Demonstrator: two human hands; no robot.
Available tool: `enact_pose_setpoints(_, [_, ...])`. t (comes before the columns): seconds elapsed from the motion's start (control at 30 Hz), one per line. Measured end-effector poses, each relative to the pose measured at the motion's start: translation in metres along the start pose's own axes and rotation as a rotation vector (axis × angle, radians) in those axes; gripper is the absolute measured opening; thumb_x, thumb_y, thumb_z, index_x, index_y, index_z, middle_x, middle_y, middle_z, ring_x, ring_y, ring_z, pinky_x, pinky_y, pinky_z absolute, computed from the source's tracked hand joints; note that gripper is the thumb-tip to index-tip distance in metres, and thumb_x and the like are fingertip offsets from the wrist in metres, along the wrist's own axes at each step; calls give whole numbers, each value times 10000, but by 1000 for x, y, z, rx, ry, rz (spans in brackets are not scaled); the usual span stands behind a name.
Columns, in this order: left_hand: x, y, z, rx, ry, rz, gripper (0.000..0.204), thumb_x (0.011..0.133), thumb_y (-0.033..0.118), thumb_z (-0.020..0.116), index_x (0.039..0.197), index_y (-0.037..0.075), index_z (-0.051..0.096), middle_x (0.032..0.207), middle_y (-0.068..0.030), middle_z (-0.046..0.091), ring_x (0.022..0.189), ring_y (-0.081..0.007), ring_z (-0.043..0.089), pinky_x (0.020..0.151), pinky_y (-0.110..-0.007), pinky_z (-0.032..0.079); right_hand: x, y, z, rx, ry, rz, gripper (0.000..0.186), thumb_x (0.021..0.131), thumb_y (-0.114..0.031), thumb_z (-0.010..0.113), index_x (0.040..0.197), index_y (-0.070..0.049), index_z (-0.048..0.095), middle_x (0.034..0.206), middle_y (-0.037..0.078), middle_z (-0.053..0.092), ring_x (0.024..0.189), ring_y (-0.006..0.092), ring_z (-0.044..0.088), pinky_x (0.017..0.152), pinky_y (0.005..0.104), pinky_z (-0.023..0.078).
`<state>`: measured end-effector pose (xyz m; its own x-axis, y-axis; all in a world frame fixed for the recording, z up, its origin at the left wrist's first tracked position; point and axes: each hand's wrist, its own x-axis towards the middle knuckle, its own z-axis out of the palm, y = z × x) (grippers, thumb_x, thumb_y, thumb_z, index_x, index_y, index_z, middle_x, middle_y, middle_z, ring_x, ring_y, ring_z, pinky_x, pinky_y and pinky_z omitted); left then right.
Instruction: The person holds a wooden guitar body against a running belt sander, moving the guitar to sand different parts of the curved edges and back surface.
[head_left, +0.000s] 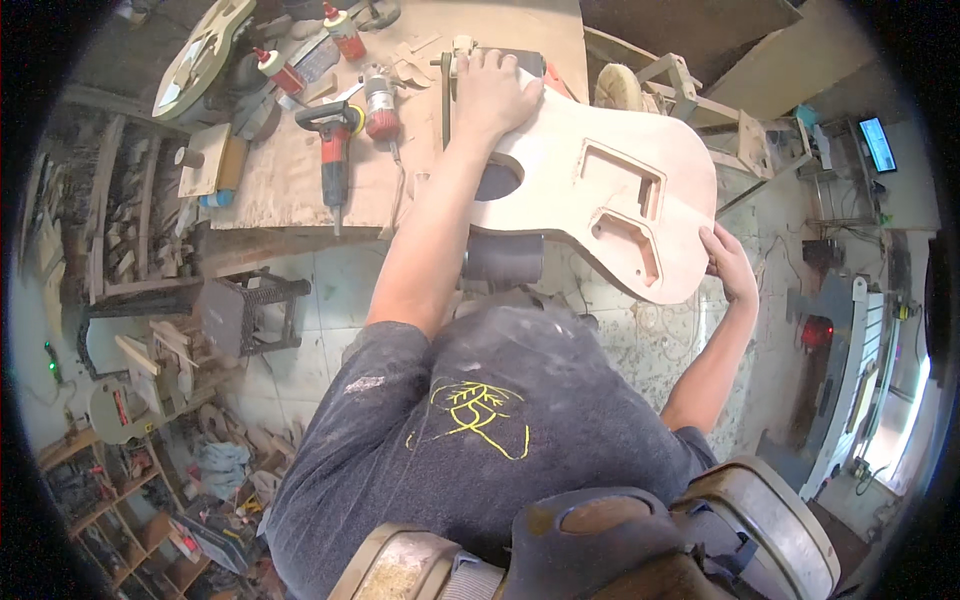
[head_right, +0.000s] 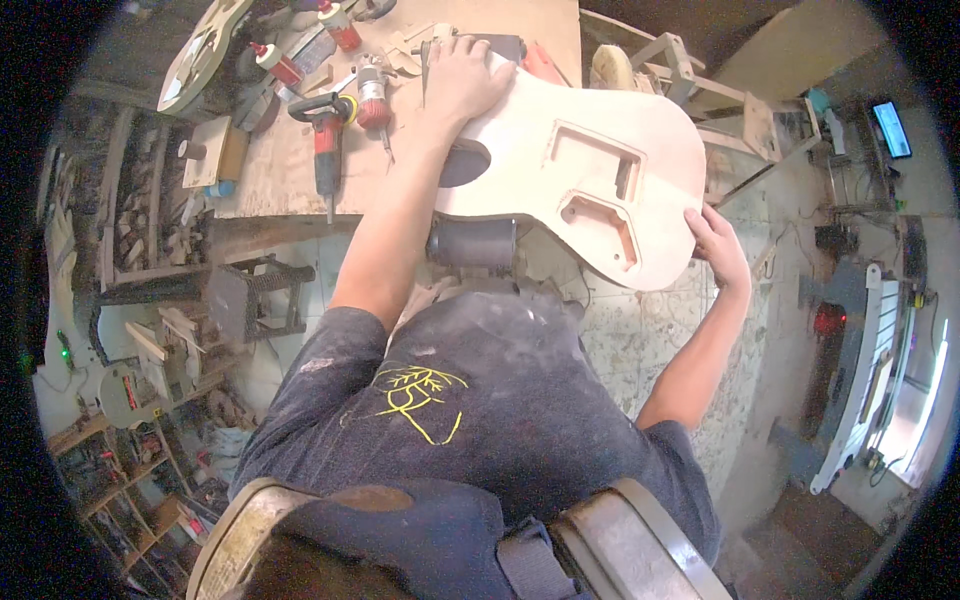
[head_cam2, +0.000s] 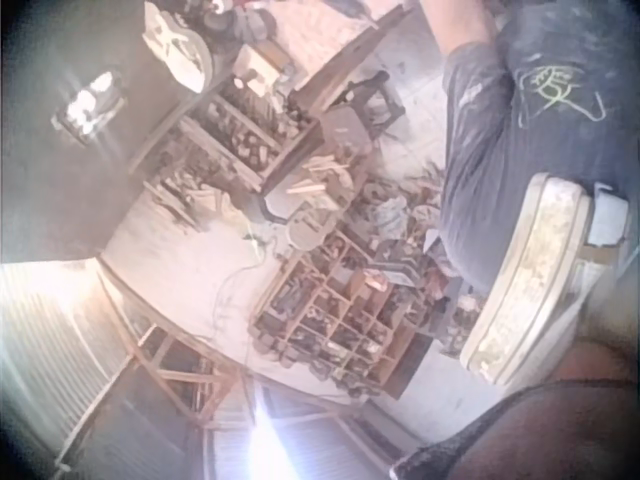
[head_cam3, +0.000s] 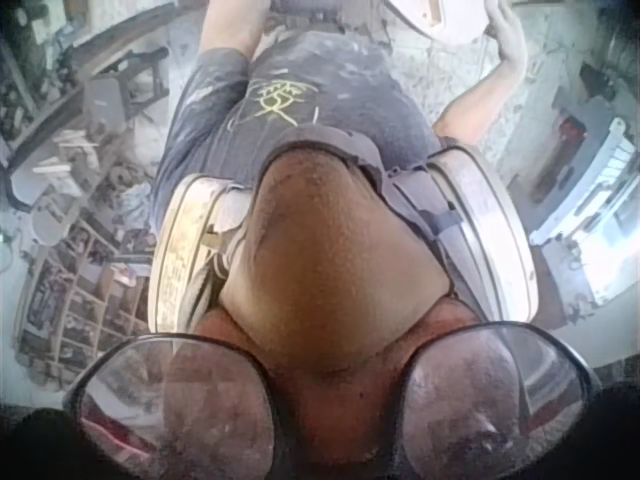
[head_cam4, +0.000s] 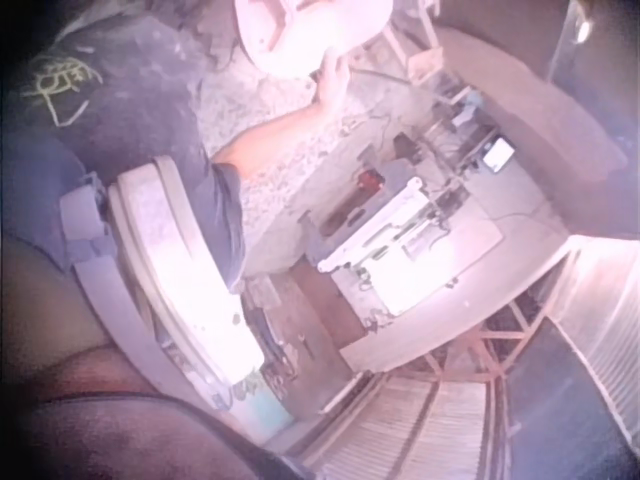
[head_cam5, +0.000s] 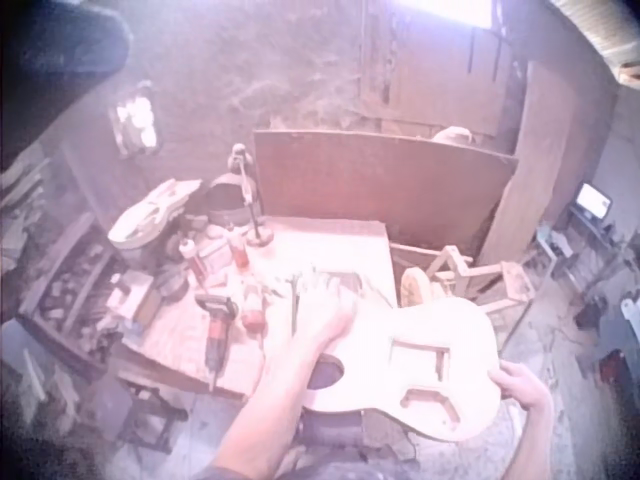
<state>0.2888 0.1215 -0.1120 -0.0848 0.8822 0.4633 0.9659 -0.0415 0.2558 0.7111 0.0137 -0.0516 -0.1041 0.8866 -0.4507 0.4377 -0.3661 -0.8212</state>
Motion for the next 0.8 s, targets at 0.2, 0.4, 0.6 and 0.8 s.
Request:
enact_pose_setpoints(0.2, [0, 23, 7, -60, -86, 29, 649, 882, 530, 546, 1239, -2, 649, 1302, -190, 592, 1343, -371, 425, 1154, -526, 250, -14, 8, -4, -2, 69, 76, 496, 972, -402, 616, 1342, -73, 602, 1022, -12, 689, 758, 53, 620, 651, 218, 487])
enact_pose_setpoints(0.4, [-9, 15, 8, -10, 42, 19, 656, 869, 580, 565, 1222, 39, 677, 1285, -201, 588, 1311, -373, 445, 1147, -529, 253, -8, 1, 6, -70, 103, 67, 466, 1002, -398, 582, 1318, -57, 613, 1002, -9, 688, 781, 44, 607, 671, 217, 483])
enact_pose_setpoints(0.6, [-10, -5, -57, 29, -238, -70, 594, 889, 596, 507, 1302, 207, 682, 1368, -230, 565, 1338, -383, 448, 1155, -551, 243, 32, 0, 30, -208, 185, -269, 466, 1035, -373, 539, 1245, 32, 632, 1095, 99, 710, 971, 154, 644, 868, 288, 493])
enact_pose_setpoints(0.8, [-22, -81, -65, 67, -350, -15, 574, 911, 558, 469, 1149, 115, 747, 1120, -268, 681, 1090, -400, 634, 1098, -461, 378, 70, -38, 80, -246, 99, -391, 504, 1019, -404, 537, 1232, 42, 636, 1116, 165, 720, 1044, 214, 658, 931, 340, 484])
